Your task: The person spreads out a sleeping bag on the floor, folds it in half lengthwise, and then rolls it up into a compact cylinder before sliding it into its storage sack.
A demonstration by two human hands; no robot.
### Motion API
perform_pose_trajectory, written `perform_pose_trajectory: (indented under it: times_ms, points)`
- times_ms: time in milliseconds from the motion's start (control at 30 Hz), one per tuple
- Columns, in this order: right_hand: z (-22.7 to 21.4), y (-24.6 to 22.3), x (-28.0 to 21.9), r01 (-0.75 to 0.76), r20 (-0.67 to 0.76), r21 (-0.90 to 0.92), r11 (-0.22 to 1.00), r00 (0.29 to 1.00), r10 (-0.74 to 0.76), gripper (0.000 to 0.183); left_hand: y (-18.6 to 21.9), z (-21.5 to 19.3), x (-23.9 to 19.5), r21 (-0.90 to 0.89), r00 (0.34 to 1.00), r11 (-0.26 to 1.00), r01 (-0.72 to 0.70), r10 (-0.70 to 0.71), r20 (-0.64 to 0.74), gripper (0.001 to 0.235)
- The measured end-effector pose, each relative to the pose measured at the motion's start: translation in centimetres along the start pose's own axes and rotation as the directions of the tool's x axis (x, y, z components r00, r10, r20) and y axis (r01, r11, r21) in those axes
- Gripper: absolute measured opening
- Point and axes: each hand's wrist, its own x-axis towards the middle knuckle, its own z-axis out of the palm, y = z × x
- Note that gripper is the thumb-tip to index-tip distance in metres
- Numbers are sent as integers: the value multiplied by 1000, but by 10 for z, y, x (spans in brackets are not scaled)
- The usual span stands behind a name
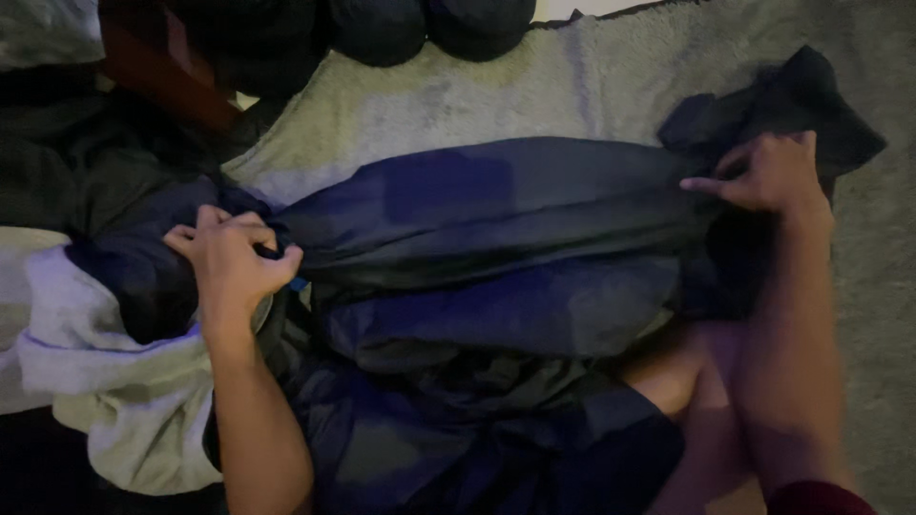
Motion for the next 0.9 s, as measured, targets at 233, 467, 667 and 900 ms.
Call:
perform_pose_trajectory:
  times_ms: [233, 467, 667, 900]
  points:
    - [11, 16, 0, 242, -354, 61, 968, 912, -206, 39, -8, -14, -2, 8, 869, 979, -206, 187, -459, 41]
    - [6, 42, -13, 404, -441, 605, 687, 887, -133, 26, -9, -28, 1, -324, 932, 914, -245, 130, -340, 63]
    - [11, 27, -6, 364, -449, 149, 920, 853, -264, 59, -21, -15, 3, -281, 931, 938, -200, 93, -354, 58]
    - [-2, 33, -1, 542, -831, 274, 794, 549, -88, 59, -25, -7, 4, -360, 866, 876, -320, 116, -487, 8]
